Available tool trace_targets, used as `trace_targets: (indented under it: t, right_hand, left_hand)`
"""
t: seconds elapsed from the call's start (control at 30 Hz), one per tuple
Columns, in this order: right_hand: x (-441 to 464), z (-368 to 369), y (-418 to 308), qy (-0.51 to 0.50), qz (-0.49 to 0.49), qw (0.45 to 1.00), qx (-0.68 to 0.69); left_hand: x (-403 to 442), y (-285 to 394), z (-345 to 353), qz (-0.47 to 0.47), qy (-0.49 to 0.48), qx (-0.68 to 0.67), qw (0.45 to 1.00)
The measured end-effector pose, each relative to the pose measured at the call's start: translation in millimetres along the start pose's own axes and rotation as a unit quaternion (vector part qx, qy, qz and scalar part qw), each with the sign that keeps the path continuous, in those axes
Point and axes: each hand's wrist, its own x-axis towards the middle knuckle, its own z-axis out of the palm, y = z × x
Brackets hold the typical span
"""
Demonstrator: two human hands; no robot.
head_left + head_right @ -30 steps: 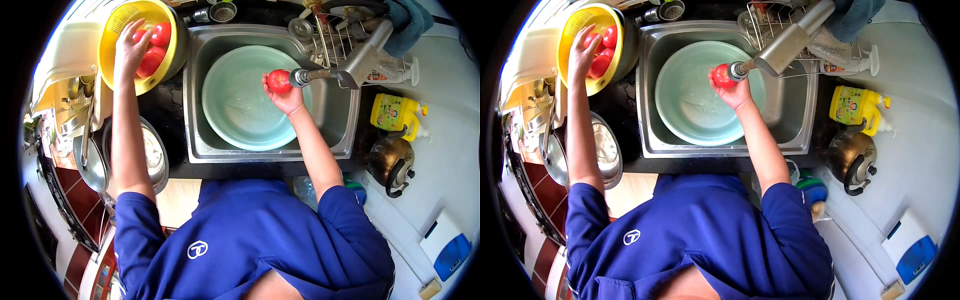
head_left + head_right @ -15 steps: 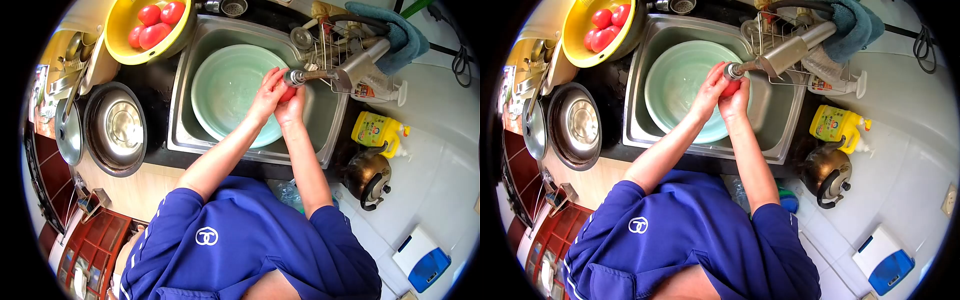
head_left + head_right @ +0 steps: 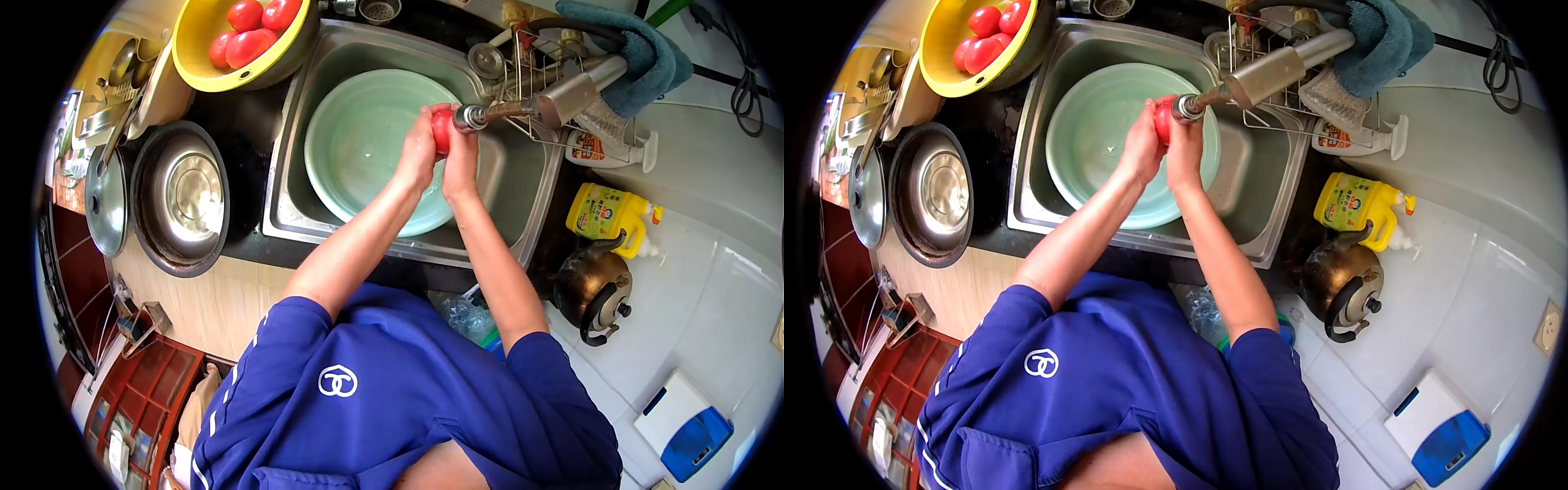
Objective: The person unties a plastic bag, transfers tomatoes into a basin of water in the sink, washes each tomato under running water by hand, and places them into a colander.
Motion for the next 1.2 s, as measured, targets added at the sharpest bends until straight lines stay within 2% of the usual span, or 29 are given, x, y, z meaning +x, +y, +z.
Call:
trace_targets:
  t: [0.07,0.13,0.17,0.27,0.3,0.4,0.5,0.6,0.63,0.73,0.8,0.87,0.9,1.0,1.03,1.07,1.1,1.13,1.17,1.2]
  right_hand:
    - [-2.3,0.0,0.5,-0.032,-0.113,0.988,-0.102]
    - [3.6,-9.9,8.4,-0.044,-0.212,0.950,-0.226]
    - [6.6,-15.6,8.1,-0.057,-0.220,0.946,-0.229]
    - [9.8,-19.9,-0.3,-0.031,-0.093,0.955,-0.280]
    - [9.0,-16.4,-0.9,0.006,-0.060,0.959,-0.277]
    - [11.2,-15.9,5.2,-0.037,-0.065,0.971,-0.228]
    - [15.8,-19.4,10.8,-0.161,-0.221,0.937,-0.219]
    - [14.3,-20.2,9.1,-0.149,-0.186,0.935,-0.263]
    - [13.5,-21.3,8.3,-0.144,-0.174,0.934,-0.278]
    - [11.4,-28.9,4.6,-0.121,-0.137,0.928,-0.324]
    - [17.5,-32.1,15.0,-0.062,-0.001,0.976,-0.207]
    - [24.6,-31.2,28.3,-0.003,0.136,0.988,-0.078]
    - [25.5,-28.9,26.7,0.007,0.158,0.986,-0.054]
    - [22.8,-21.8,26.3,0.025,0.182,0.982,-0.042]
    - [21.1,-21.4,29.3,0.006,0.187,0.980,-0.072]
    - [18.7,-21.0,35.1,-0.013,0.193,0.976,-0.101]
    - [17.6,-16.7,54.9,-0.010,0.015,0.988,-0.155]
    - [16.5,-10.1,63.8,-0.006,-0.162,0.965,-0.204]
    - [15.5,-14.9,66.0,-0.014,-0.161,0.963,-0.215]
    - [14.1,-16.3,54.0,-0.022,-0.160,0.961,-0.226]
  left_hand:
    - [17.5,-7.7,-11.9,-0.016,-0.006,-0.058,0.998]
    - [13.0,-4.0,-8.9,-0.011,-0.002,-0.056,0.998]
    - [9.3,-2.9,-7.3,-0.009,0.000,-0.056,0.998]
    - [-7.9,4.5,-0.7,-0.097,-0.048,0.062,0.992]
    - [-5.5,1.4,-2.3,-0.105,-0.027,0.118,0.987]
    - [-4.3,7.4,-16.9,-0.135,-0.053,0.109,0.983]
    - [-2.4,8.5,-28.9,-0.210,-0.058,-0.049,0.975]
    - [0.2,9.9,-32.6,-0.203,-0.057,0.005,0.977]
    - [1.1,8.4,-37.5,-0.195,-0.089,0.035,0.976]
    - [3.5,1.5,-26.6,-0.181,-0.075,0.050,0.979]
    - [2.1,-7.9,-18.5,-0.145,-0.075,0.079,0.983]
    - [-0.3,-15.4,-15.8,-0.107,-0.071,0.107,0.986]
    - [-2.3,-13.0,-14.1,-0.076,-0.072,0.089,0.990]
    - [-4.5,-6.6,-0.3,0.045,0.056,0.172,0.982]
    - [5.2,-10.5,-7.4,0.043,0.058,0.177,0.982]
    - [7.9,-10.5,-9.5,0.017,0.067,0.112,0.991]
    - [9.5,-8.0,-9.6,-0.008,0.077,0.048,0.996]
    - [9.6,-3.1,-6.9,-0.033,0.086,-0.017,0.996]
    - [10.9,2.3,-2.3,-0.076,0.117,-0.032,0.990]
    - [12.0,2.9,-6.5,-0.104,0.090,0.011,0.990]
